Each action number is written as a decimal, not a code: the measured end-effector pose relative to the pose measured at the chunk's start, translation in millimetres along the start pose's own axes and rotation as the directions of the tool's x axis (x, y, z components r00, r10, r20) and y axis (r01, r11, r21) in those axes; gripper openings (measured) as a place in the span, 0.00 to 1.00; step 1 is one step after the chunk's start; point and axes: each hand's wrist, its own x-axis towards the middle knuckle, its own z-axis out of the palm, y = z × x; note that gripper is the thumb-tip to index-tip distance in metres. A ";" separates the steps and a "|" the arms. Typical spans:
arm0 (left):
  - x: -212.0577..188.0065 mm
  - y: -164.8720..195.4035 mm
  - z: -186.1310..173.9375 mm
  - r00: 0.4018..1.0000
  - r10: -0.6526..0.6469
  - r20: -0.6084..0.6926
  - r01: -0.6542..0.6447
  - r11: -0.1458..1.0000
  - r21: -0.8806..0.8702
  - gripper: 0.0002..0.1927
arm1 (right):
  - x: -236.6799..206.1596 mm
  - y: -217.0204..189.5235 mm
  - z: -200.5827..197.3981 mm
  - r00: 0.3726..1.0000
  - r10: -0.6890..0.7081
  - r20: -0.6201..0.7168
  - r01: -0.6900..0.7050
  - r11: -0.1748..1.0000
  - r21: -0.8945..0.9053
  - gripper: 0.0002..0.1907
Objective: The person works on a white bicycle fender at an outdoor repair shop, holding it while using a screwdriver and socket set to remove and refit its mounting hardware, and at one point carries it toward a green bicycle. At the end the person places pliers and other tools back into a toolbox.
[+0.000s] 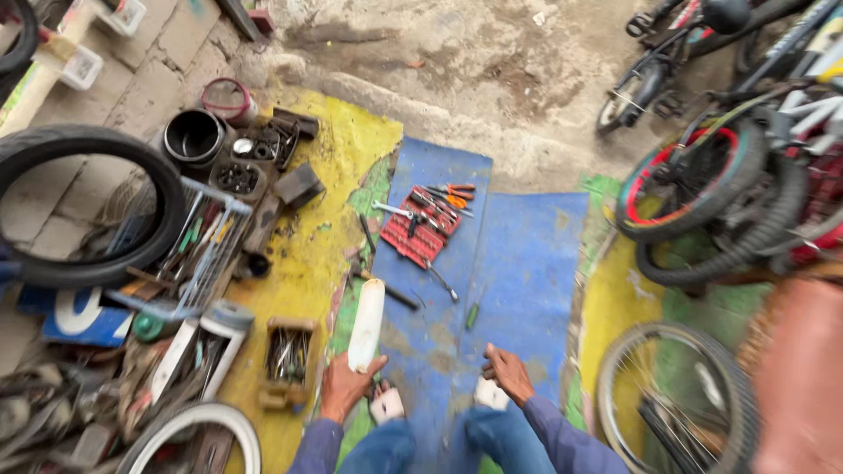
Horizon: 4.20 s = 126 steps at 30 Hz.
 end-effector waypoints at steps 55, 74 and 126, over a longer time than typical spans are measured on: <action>380.7 -268.4 198.4 0.975 0.110 -0.191 -0.209 0.741 -0.638 0.17 | 534.8 192.5 291.1 0.339 -0.825 0.452 0.718 -0.084 -0.691 0.17; 357.7 -265.5 204.5 0.948 0.210 -0.239 -0.313 0.749 -0.584 0.19 | 520.3 129.1 183.8 0.508 -0.792 0.339 0.689 0.137 -0.712 0.12; 489.1 -401.3 246.7 0.734 0.448 -0.510 -0.078 0.802 0.592 0.14 | 474.8 296.5 330.1 0.859 -0.314 0.404 0.478 0.773 -0.416 0.13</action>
